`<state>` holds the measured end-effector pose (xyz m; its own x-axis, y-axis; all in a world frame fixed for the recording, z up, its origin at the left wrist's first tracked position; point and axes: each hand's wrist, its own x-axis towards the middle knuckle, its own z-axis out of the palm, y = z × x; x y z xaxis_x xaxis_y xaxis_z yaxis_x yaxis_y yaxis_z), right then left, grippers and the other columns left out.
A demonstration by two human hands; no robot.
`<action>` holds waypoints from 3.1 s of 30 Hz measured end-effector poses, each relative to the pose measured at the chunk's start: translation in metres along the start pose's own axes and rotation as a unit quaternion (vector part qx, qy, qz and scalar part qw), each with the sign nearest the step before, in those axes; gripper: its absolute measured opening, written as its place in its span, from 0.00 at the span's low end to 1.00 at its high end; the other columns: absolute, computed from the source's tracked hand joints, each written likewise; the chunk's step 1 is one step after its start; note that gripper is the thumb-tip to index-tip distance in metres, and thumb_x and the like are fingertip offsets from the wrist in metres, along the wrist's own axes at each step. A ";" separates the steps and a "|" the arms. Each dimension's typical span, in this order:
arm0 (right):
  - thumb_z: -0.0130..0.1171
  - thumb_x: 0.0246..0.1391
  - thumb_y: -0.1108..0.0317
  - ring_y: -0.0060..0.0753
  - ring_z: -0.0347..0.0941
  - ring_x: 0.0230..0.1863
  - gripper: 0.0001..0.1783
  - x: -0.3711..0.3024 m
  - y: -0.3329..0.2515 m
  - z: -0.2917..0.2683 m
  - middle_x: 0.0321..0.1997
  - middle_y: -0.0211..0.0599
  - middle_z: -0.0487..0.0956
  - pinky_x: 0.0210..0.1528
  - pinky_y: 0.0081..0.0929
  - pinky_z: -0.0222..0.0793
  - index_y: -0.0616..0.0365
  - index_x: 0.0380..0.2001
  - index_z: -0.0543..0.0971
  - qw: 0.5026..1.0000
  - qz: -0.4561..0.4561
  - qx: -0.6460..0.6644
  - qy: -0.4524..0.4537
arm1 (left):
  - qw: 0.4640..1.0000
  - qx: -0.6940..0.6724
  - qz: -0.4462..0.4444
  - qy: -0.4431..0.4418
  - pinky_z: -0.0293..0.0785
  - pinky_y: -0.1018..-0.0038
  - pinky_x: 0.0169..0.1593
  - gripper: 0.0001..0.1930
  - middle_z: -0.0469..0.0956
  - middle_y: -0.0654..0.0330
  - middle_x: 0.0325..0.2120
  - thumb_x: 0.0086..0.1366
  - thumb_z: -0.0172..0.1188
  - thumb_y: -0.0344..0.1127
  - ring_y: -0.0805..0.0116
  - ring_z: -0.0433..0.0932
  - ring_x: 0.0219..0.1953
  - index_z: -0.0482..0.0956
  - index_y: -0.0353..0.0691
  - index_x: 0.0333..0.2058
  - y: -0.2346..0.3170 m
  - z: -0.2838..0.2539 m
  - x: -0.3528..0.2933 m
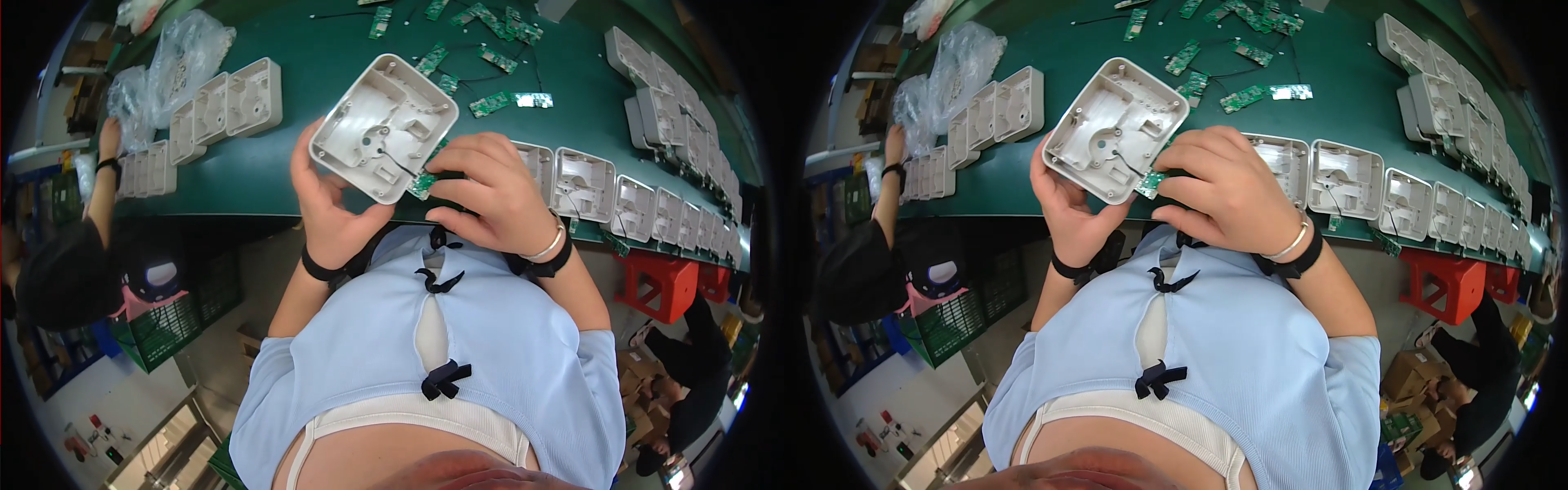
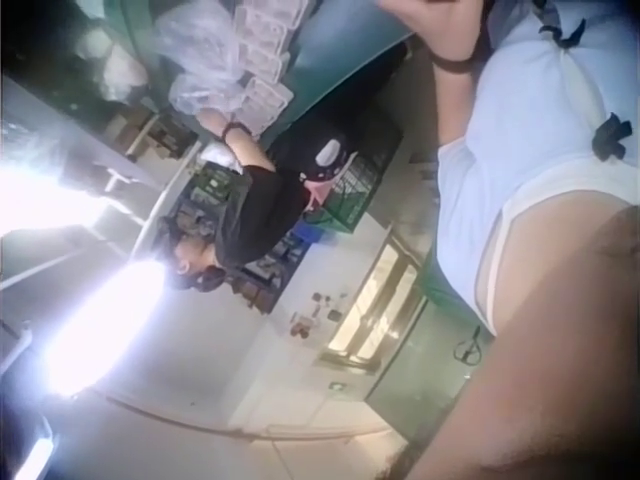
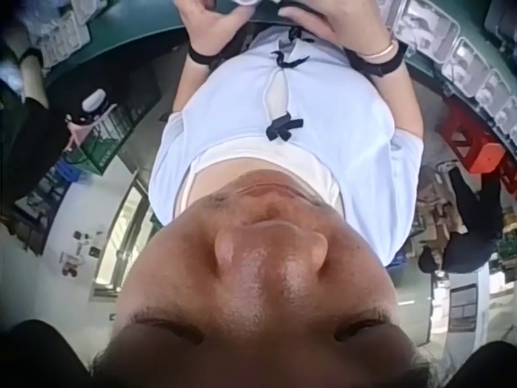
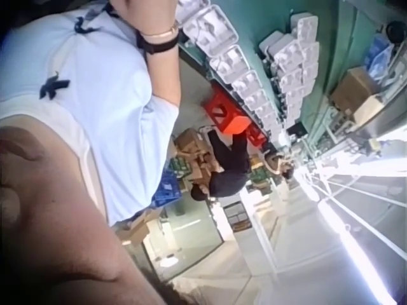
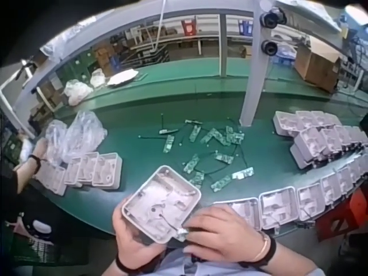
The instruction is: The person picks up a circuit board and a plastic housing, threads a wire through the housing, and presses the circuit board into place. They then set the assembled unit onto the table and repeat the process several times.
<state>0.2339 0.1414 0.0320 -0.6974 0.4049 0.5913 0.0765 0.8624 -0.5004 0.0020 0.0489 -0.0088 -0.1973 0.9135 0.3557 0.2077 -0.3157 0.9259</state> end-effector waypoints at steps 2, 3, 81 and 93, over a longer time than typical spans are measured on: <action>0.70 0.52 0.73 0.43 0.79 0.47 0.09 0.000 0.000 0.000 0.46 0.35 0.83 0.51 0.42 0.73 0.55 0.37 0.83 1.000 0.020 0.010 0.015 | 1.000 -0.022 0.009 -0.008 0.78 0.60 0.65 0.57 0.58 0.49 0.68 0.47 0.75 0.21 0.55 0.67 0.69 0.48 0.35 0.73 -0.002 0.004 0.003; 0.70 0.52 0.73 0.43 0.79 0.46 0.09 0.000 0.000 0.003 0.46 0.35 0.83 0.50 0.40 0.73 0.55 0.37 0.83 0.998 0.047 0.034 0.022 | 1.000 -0.017 0.010 -0.009 0.76 0.59 0.66 0.57 0.58 0.49 0.68 0.47 0.75 0.21 0.55 0.67 0.69 0.48 0.35 0.73 0.000 0.004 0.003; 0.74 0.50 0.63 0.46 0.79 0.30 0.14 -0.010 0.220 -0.091 0.26 0.43 0.80 0.39 0.37 0.75 0.63 0.31 0.81 0.924 0.348 -0.128 -0.099 | 0.820 0.496 0.116 -0.262 0.68 0.55 0.62 0.14 0.79 0.57 0.52 0.54 0.67 0.25 0.55 0.77 0.55 0.82 0.41 0.41 -0.055 -0.005 0.117; 0.69 0.58 0.67 0.47 0.79 0.38 0.11 0.011 0.219 -0.132 0.38 0.44 0.83 0.40 0.41 0.74 0.60 0.41 0.83 0.976 0.175 -0.089 -0.091 | 0.865 0.386 0.082 -0.309 0.69 0.58 0.61 0.17 0.79 0.57 0.50 0.58 0.68 0.29 0.54 0.78 0.54 0.80 0.40 0.47 -0.016 0.017 0.128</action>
<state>0.3375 0.3752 0.0121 -0.7202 0.6374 0.2741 0.4443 0.7271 -0.5234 -0.0102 0.1753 0.0194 0.3963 0.9107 0.1166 0.8097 -0.4065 0.4232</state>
